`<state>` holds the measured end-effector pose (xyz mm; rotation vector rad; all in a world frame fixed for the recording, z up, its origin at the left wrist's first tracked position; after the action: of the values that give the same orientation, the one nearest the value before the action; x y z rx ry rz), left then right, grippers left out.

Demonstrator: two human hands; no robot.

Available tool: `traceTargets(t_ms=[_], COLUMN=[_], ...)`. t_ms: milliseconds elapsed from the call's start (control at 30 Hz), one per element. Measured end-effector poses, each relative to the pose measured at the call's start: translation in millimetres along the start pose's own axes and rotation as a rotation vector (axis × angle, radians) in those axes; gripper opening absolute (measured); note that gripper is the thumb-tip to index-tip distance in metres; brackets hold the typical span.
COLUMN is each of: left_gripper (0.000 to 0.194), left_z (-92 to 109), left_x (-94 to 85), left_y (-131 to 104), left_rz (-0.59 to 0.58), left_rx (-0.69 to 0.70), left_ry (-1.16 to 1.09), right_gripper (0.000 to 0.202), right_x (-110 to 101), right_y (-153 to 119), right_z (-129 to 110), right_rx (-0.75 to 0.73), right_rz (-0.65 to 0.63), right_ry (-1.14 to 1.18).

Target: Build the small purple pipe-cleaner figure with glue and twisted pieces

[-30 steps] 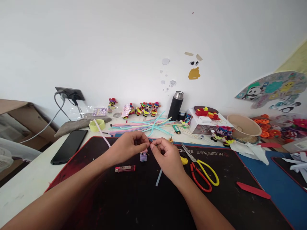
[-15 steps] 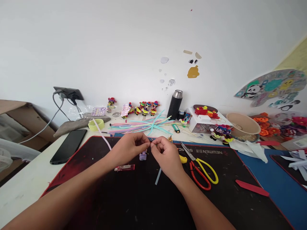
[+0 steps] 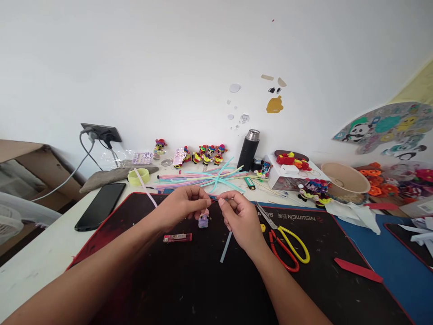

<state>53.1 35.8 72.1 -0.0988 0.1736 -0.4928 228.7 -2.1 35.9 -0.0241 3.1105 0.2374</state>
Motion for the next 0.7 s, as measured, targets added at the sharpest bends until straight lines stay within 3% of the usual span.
traceTargets(t_ms=[700], left_gripper=[0.026], left_z=[-9.8], left_x=[1.0], left_y=[4.5], left_rz=[0.027], left_rx=[-0.011], left_ry=[-0.142], right_gripper=[0.013], right_x=[5.1], right_y=[-3.5], right_z=[-8.5], right_rx=[-0.152], right_rz=[-0.022], right_ry=[-0.174])
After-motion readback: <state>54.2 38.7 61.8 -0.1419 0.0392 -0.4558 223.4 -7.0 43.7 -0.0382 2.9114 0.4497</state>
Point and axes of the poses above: each hand's wrist, its own y-axis towards the middle knuckle, its own x-axis out of the palm, z = x × y, the point moved 2 cm from there along y, towards the middle knuckle, and after that the axes turned 1 degree about x, right-handed, at the moved point
